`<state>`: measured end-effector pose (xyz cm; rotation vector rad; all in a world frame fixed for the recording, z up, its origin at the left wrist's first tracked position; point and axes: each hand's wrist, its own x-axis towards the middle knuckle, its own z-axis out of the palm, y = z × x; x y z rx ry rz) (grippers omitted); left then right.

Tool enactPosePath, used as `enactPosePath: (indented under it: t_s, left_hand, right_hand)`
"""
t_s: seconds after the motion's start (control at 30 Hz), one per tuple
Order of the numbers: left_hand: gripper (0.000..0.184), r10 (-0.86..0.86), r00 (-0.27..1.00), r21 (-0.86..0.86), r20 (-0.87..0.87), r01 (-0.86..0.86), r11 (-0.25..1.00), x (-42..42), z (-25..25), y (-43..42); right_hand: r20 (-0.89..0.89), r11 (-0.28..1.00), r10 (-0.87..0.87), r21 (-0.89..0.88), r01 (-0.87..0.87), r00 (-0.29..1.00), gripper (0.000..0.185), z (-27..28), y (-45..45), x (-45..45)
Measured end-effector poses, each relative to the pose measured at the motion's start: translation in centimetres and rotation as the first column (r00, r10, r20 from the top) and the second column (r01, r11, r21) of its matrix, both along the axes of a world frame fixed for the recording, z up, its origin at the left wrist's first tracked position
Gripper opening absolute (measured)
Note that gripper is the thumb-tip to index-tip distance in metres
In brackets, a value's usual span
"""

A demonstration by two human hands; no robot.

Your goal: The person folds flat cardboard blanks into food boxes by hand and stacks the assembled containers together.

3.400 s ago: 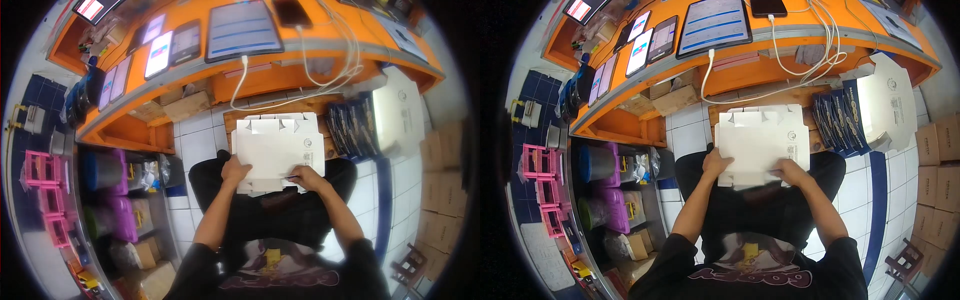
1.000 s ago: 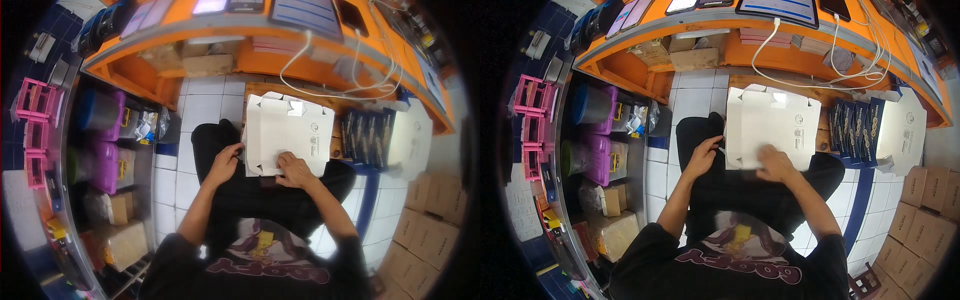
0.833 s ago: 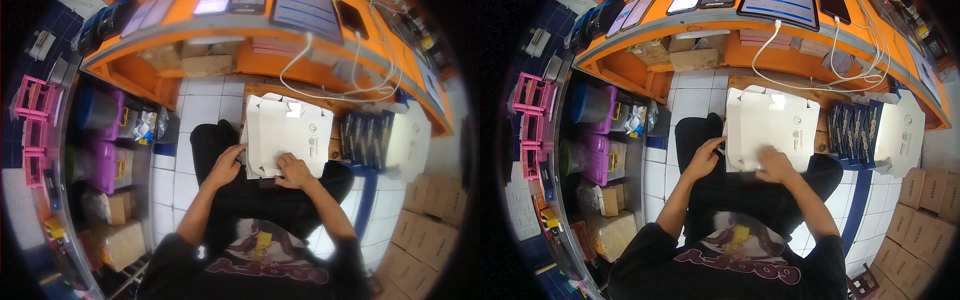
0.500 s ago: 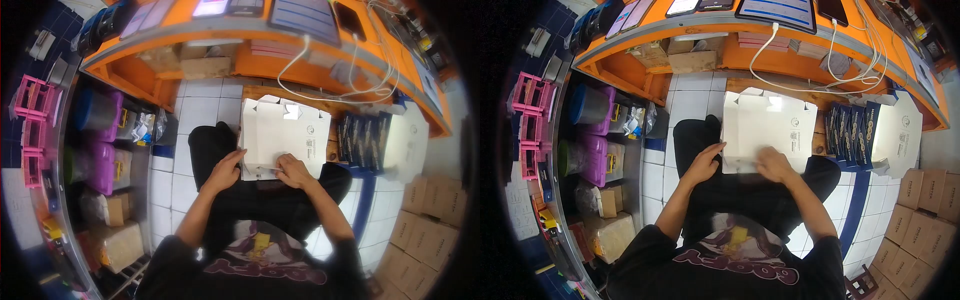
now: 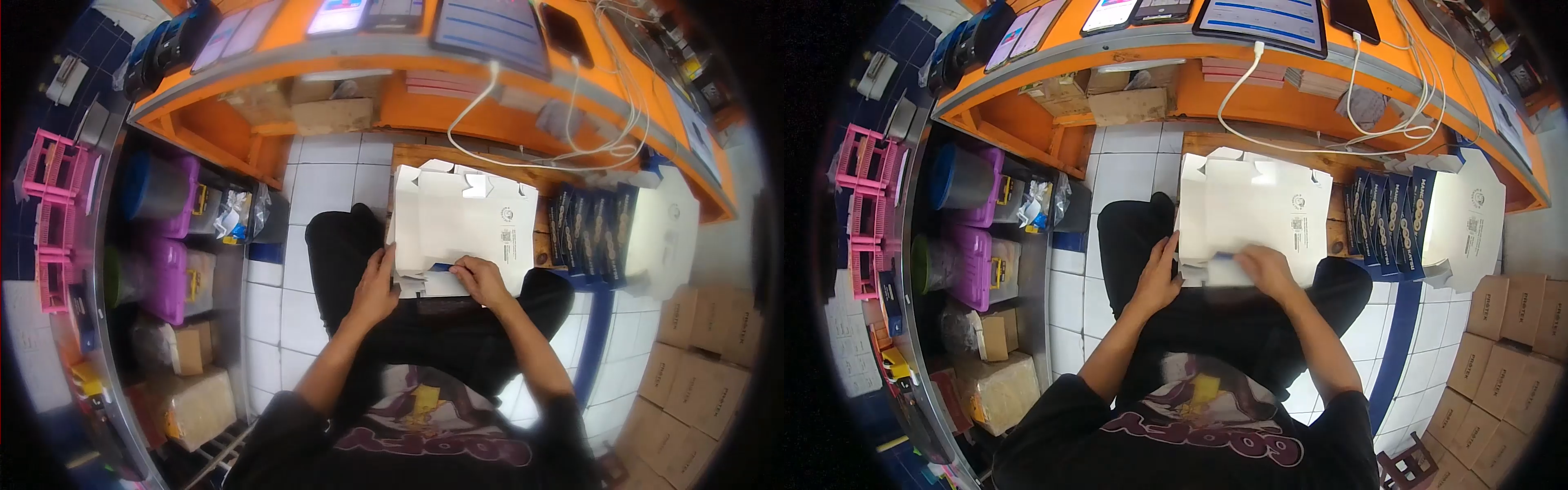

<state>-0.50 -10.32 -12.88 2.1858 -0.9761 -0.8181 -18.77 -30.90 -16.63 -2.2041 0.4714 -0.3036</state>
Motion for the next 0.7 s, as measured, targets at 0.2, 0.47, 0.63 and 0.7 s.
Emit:
enactPosePath:
  t_s: [0.2,0.47,0.63,0.7]
  left_hand:
    - [0.095,-0.049,0.999,-0.219,-0.014,0.045,0.975,-0.4,0.7,-0.7]
    - [0.095,0.250,0.945,-0.098,-0.210,-0.275,0.956,-1.1,-2.3,-0.2]
    - [0.056,0.203,0.947,-0.508,0.248,-0.052,0.860,0.0,1.4,-2.1]
    - [0.038,0.182,0.958,-0.532,0.223,-0.037,0.846,0.9,1.6,-3.1]
  right_hand:
    - [-0.167,0.991,-0.073,0.102,0.091,0.983,0.017,1.9,0.4,0.1]
    - [0.147,0.942,-0.331,-0.007,0.336,0.932,0.013,1.8,1.1,0.5]
    - [0.076,0.974,-0.222,-0.028,0.224,0.972,0.014,6.3,-0.5,0.8]
    - [-0.076,0.985,-0.170,0.012,0.172,0.982,0.017,7.4,-1.4,1.1]
